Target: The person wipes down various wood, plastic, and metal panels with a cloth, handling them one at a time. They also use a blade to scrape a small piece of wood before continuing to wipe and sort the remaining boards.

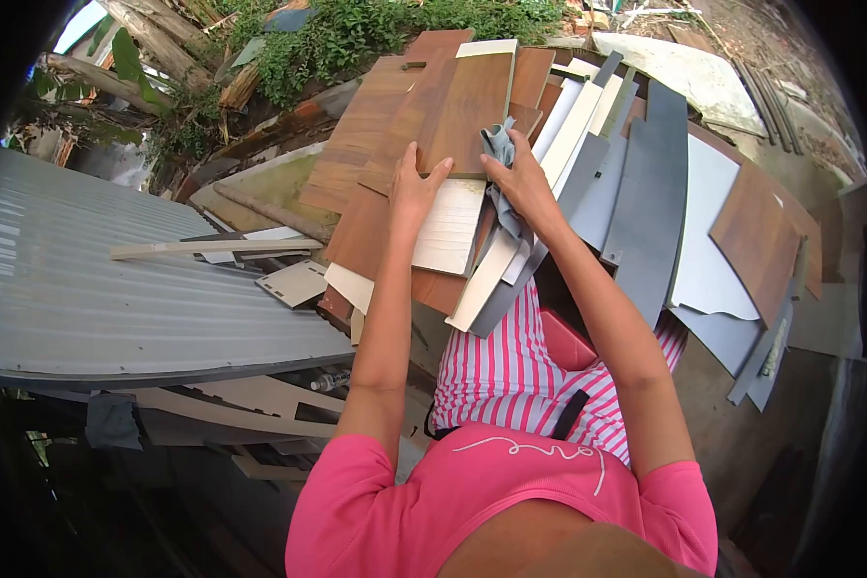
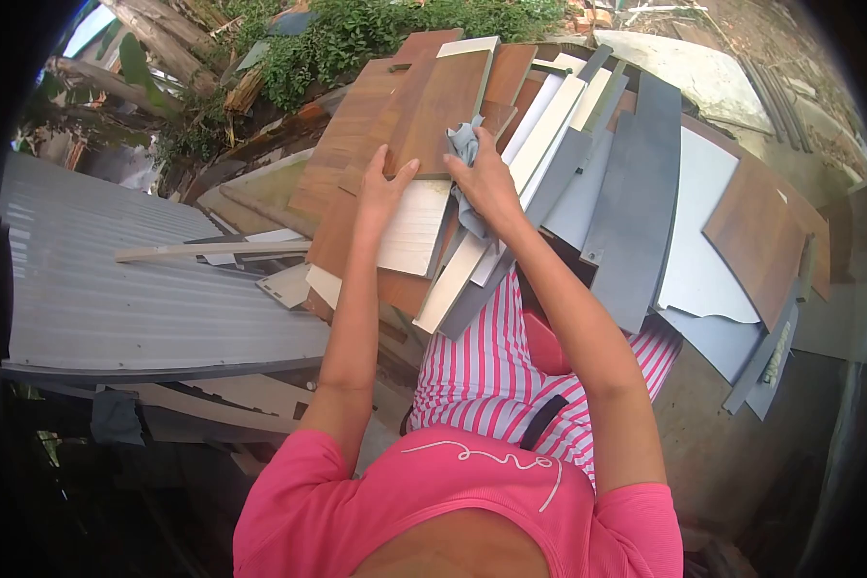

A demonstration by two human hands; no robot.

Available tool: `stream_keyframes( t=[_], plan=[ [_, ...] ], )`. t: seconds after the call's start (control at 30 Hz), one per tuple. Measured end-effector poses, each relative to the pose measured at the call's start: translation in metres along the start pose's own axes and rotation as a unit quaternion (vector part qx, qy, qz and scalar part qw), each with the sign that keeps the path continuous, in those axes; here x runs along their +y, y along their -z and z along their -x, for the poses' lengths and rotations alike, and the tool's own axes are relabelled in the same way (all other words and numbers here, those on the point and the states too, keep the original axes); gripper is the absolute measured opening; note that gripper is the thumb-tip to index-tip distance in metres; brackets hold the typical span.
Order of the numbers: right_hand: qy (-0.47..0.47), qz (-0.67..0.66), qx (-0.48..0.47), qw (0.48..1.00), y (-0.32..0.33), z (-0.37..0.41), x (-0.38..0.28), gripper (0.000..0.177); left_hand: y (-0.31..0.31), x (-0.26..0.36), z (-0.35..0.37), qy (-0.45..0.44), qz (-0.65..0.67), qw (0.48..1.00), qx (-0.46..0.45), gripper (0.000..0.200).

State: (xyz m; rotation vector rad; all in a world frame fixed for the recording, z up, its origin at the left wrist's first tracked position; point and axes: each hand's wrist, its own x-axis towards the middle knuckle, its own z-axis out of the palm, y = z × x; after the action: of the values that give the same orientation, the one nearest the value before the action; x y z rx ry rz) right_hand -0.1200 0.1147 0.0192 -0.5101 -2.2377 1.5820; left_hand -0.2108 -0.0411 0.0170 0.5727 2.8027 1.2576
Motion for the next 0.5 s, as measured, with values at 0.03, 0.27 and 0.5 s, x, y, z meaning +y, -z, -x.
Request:
stream_keyframes(
  t=[0.03, 0.27, 0.5],
  plan=[
    [-0.002, -0.02, 0.002, 1.0, -0.001, 0.0, 0.0, 0.067, 0.0, 0.006, 0.004, -0.008, -0.005, 1.0, 0.013, 0.077],
    [-0.042, -0.23, 0.019, 0.972, 0.021, 0.014, 0.016, 0.06, -0.012, 0.021, 0.021, -0.058, 0.059, 0.996, 0.039, 0.069],
    [-0.11, -0.383, 0.023, 0.917, 0.07, 0.054, 0.005, 0.039, -0.028, 0.087, 0.088, 0.002, 0.429, 0.903, 0.032, 0.076]
  ],
)
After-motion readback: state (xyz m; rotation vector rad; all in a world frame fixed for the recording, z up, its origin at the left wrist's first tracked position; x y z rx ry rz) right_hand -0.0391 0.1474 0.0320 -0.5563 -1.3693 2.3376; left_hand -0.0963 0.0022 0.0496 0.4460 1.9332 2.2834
